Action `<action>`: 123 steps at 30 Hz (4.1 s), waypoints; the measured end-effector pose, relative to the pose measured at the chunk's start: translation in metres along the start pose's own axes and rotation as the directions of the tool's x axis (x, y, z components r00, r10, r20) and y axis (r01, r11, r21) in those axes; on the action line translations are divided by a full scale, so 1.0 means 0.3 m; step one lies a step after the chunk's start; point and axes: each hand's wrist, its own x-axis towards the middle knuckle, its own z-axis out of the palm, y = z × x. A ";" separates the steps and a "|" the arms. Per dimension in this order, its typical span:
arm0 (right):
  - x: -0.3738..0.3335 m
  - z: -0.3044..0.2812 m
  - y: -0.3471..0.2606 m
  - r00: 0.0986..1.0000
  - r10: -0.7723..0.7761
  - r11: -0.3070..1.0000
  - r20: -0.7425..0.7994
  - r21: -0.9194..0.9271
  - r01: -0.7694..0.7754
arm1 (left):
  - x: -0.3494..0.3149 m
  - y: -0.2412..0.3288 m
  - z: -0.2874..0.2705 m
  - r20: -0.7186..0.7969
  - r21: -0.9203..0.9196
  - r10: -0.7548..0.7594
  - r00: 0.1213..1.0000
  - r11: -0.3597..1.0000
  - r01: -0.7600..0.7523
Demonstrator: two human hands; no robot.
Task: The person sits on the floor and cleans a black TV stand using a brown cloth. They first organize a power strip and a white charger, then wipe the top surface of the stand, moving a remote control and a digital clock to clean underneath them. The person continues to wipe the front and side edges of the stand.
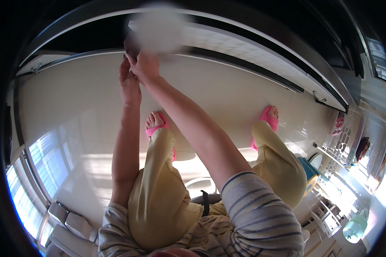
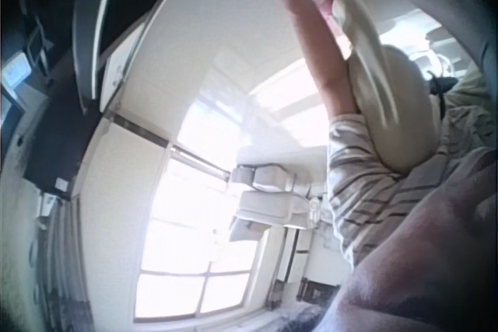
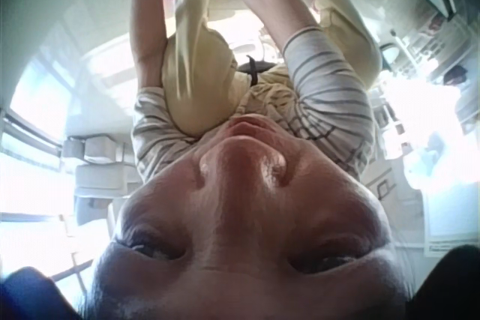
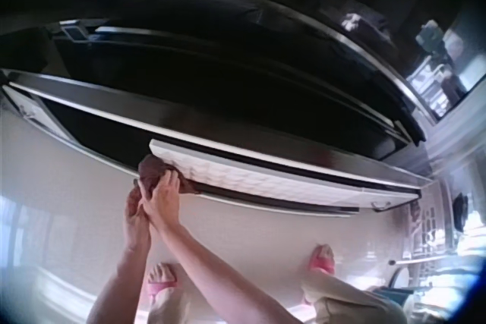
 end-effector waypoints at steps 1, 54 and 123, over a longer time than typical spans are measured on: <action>0.007 -0.005 0.020 0.990 0.088 0.996 0.113 -0.035 -0.084 | -0.003 -0.004 -0.001 -0.021 0.006 -0.099 0.995 0.995 0.099; -0.111 -1.458 0.383 0.645 0.260 0.795 -0.719 -0.219 -0.565 | -0.276 0.215 0.678 0.891 0.364 -0.121 0.437 -0.384 -0.848; 0.554 -1.194 -0.268 0.982 -0.188 0.541 0.023 -0.832 0.123 | 0.017 0.756 0.670 0.645 0.628 0.678 0.353 -0.207 -0.750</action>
